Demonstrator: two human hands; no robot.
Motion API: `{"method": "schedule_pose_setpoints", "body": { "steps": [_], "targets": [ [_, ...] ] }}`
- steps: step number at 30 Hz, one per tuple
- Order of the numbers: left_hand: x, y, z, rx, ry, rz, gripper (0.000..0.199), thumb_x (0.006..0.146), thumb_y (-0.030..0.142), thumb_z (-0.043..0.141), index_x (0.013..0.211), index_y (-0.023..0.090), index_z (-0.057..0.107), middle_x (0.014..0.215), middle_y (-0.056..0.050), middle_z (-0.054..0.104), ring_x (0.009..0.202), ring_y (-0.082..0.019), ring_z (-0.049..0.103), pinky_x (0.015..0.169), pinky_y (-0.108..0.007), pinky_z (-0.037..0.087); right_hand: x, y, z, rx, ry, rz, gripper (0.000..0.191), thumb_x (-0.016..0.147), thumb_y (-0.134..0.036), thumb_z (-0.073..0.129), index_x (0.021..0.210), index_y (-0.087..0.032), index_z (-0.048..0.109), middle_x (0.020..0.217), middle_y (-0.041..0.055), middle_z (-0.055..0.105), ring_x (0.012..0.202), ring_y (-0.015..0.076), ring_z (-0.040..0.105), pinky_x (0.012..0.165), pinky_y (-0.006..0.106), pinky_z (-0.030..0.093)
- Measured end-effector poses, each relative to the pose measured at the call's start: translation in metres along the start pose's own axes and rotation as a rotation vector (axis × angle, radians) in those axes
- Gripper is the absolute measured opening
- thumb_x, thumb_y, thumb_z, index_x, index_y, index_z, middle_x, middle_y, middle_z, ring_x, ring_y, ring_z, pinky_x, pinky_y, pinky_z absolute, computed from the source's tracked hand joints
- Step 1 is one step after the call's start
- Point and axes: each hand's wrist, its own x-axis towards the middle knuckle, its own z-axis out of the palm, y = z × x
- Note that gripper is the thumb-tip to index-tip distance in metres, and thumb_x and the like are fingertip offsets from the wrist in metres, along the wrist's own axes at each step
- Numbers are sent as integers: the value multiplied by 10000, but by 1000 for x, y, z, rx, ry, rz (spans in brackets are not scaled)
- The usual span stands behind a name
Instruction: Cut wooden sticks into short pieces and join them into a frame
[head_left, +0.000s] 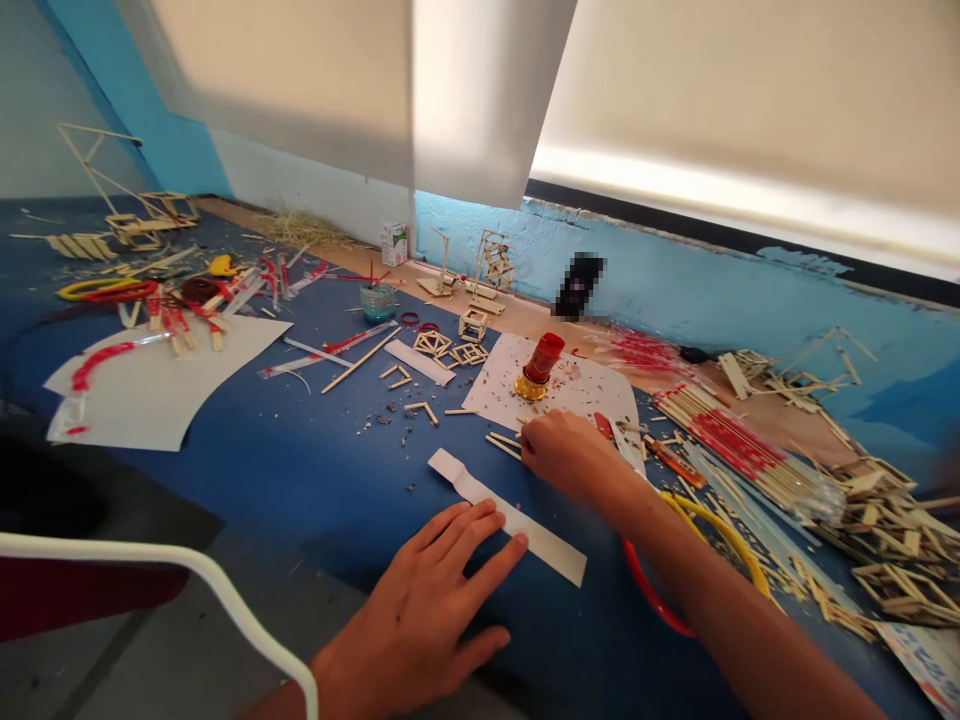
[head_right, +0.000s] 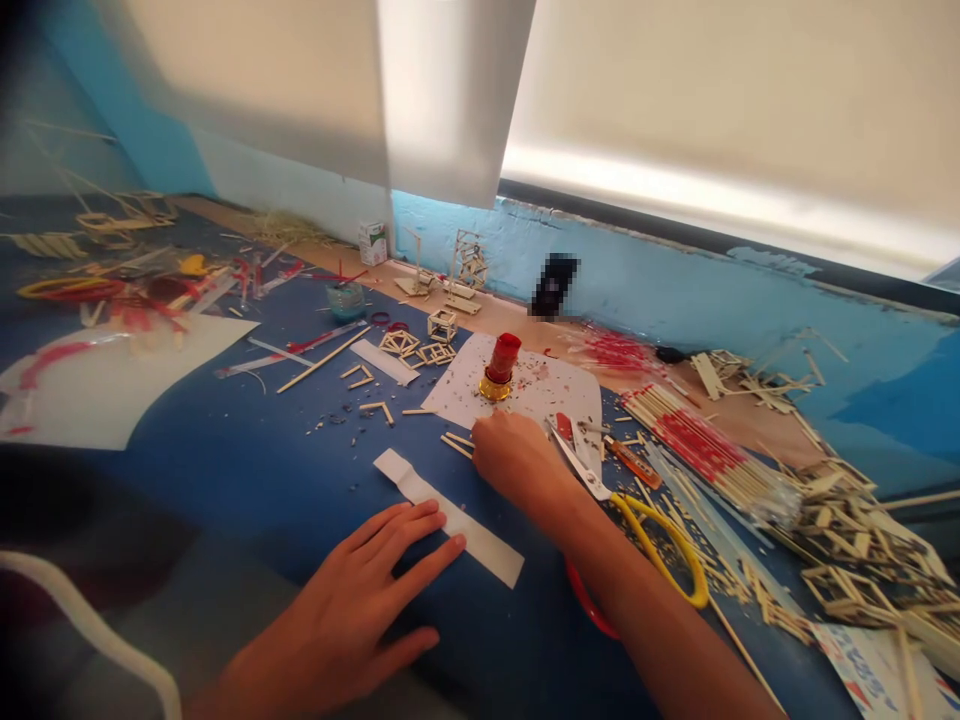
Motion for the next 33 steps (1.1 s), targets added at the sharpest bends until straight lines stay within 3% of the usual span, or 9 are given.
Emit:
{"method": "schedule_pose_setpoints", "body": {
  "steps": [3, 6, 9, 12, 16, 21, 26, 33],
  "targets": [
    [1, 1, -2, -21, 7, 0, 798, 860, 205, 708, 1570, 244, 347, 1550, -140, 446, 1464, -326, 403, 1175, -585, 421, -6, 6, -11, 148, -19, -21, 89, 763, -149, 628, 701, -161, 690, 703, 99, 702, 664, 215, 645, 591, 301, 393],
    [2, 1, -3, -38, 23, 3, 779, 861, 202, 702, 1561, 242, 362, 1555, -147, 435, 1456, -334, 410, 1170, -584, 424, -25, 15, -13, 341, -92, -82, 84, 813, -192, 585, 731, -197, 599, 659, 8, 667, 618, 151, 619, 541, 245, 404],
    [3, 1, -2, -56, 29, -1, 773, 855, 211, 712, 1552, 247, 380, 1549, -155, 430, 1460, -333, 401, 1168, -580, 424, -49, 20, 1, 753, -195, -130, 101, 926, -255, 529, 840, -206, 546, 684, -14, 668, 593, 126, 609, 553, 224, 464],
    [3, 1, -1, -73, 17, -7, 768, 843, 234, 735, 1537, 248, 408, 1541, -159, 433, 1464, -334, 393, 1177, -579, 411, -65, 17, 20, 1098, -193, -120, 184, 979, -369, 579, 933, -191, 572, 781, 12, 686, 643, 125, 587, 603, 238, 487],
    [3, 0, -1, -91, 12, -9, 753, 840, 254, 747, 1523, 249, 431, 1517, -151, 459, 1468, -325, 386, 1185, -567, 403, -72, 13, 30, 1054, -144, -106, 186, 981, -355, 610, 962, -175, 654, 819, 11, 657, 704, 127, 570, 637, 233, 467],
    [3, -1, 1, -103, 33, -13, 750, 834, 260, 751, 1518, 249, 443, 1521, -150, 458, 1463, -330, 393, 1185, -563, 403, -67, 12, 32, 1101, -187, -91, 180, 966, -352, 628, 941, -177, 662, 787, 0, 660, 686, 134, 580, 642, 246, 466],
    [3, -2, 2, -101, 42, 2, 721, 860, 277, 725, 1522, 246, 439, 1509, -148, 468, 1470, -319, 382, 1188, -555, 396, -60, 12, 33, 1328, -239, -27, 204, 922, -372, 681, 926, -171, 647, 791, 22, 706, 665, 125, 579, 656, 246, 465],
    [3, -2, 4, -96, 49, 11, 667, 897, 301, 687, 1516, 237, 447, 1501, -155, 465, 1480, -314, 364, 1187, -553, 389, -68, 9, 14, 1767, -316, 105, 140, 862, -279, 733, 912, -170, 661, 736, 27, 708, 605, 99, 590, 589, 205, 450]
  ]
}}
